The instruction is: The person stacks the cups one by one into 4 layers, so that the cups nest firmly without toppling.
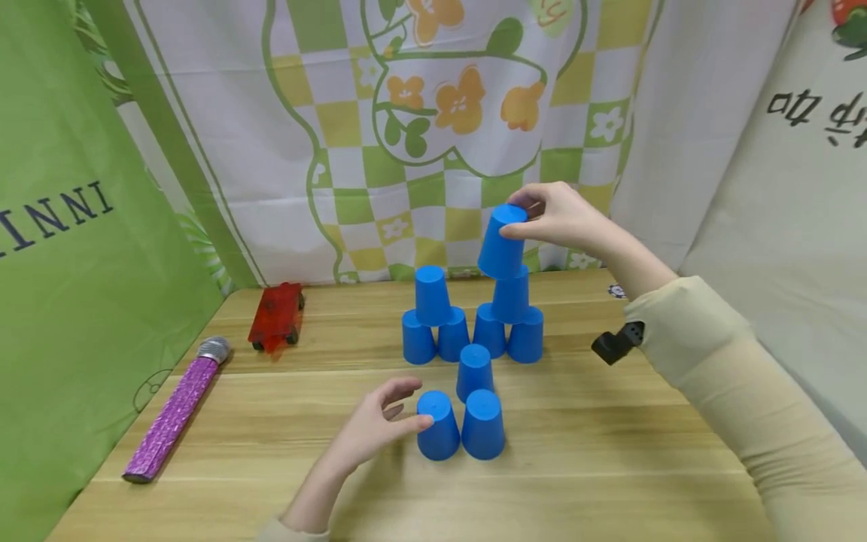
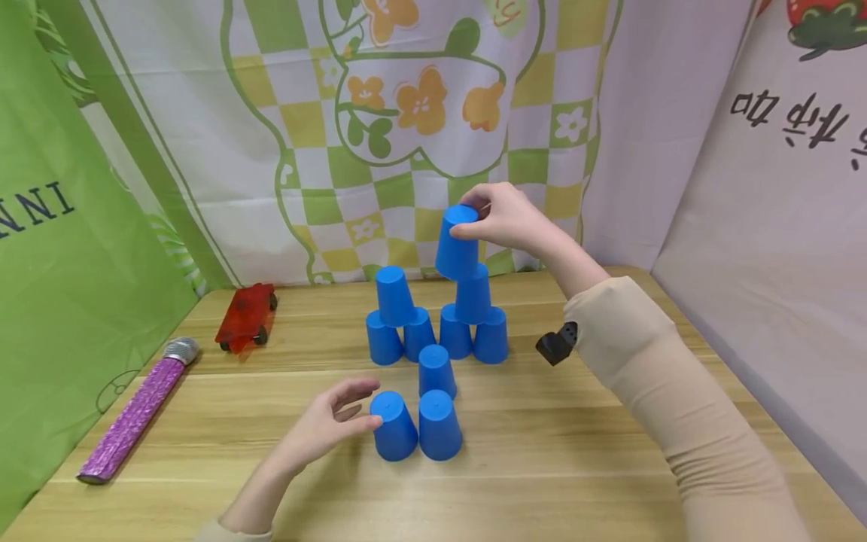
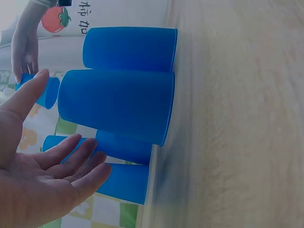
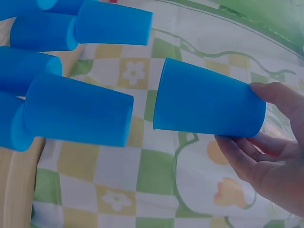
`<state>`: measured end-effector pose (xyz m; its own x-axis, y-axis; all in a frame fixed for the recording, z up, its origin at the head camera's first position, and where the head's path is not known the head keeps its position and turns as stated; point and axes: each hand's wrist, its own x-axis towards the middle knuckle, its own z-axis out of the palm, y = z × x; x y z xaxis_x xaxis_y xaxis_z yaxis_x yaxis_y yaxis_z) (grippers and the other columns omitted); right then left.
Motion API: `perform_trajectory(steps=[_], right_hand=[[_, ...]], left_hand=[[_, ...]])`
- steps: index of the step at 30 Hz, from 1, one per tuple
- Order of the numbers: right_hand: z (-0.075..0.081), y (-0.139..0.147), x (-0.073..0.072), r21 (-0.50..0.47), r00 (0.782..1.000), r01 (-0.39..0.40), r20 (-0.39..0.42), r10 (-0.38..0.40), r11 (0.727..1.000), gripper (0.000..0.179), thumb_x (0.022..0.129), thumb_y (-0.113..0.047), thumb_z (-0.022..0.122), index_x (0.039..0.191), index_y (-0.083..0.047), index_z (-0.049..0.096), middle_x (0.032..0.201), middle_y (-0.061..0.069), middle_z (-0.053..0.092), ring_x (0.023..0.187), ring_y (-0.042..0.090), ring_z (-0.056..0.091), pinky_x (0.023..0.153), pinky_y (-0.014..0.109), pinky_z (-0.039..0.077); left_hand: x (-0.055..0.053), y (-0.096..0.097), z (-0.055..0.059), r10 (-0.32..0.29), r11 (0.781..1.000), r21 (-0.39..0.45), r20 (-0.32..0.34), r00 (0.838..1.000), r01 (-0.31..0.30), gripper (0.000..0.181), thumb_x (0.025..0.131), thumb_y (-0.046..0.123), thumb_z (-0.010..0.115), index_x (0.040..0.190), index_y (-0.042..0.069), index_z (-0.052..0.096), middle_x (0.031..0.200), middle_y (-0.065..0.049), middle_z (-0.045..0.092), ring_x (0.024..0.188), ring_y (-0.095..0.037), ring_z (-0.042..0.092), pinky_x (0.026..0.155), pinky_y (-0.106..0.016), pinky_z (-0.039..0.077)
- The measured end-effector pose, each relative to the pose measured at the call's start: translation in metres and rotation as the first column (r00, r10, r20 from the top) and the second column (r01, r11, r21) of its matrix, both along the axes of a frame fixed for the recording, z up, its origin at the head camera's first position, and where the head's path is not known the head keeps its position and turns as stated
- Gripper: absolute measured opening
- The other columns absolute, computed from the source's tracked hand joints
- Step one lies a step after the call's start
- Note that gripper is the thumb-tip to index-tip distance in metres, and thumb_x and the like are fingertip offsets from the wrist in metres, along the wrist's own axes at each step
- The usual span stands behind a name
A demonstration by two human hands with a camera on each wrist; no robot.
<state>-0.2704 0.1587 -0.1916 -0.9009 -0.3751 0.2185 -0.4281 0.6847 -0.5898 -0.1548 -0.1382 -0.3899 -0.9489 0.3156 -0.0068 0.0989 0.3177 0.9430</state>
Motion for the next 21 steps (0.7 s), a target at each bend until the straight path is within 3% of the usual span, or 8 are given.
perform_trajectory(steps=[9,21], right_hand=[[-0.012,-0.028,-0.031,0.009,0.998,-0.009,0.059,0.009,1.0,0.052,0.086,-0.028,0.067,0.128,-0.001,0.052,0.126,0.018,0.056,0.116,0.032,0.052,0.095,0.046,0.047],[-0.041,-0.049,-0.047,0.144,0.995,-0.077,0.068,0.068,0.987,0.047,0.083,-0.022,0.07,0.121,0.004,0.057,0.114,0.021,0.062,0.104,0.033,0.058,0.088,0.044,0.05]], left_hand=[[0.0,0.003,-0.004,-0.065,0.998,-0.015,0.015,0.998,0.065,0.068,0.078,0.028,0.077,0.132,0.001,0.046,0.134,-0.017,0.051,0.125,-0.036,0.048,0.105,-0.052,0.039],[0.0,0.007,-0.009,-0.084,0.996,0.005,-0.003,0.996,0.084,0.062,0.08,0.023,0.076,0.13,0.0,0.049,0.13,-0.019,0.055,0.121,-0.037,0.053,0.1,-0.048,0.045]])
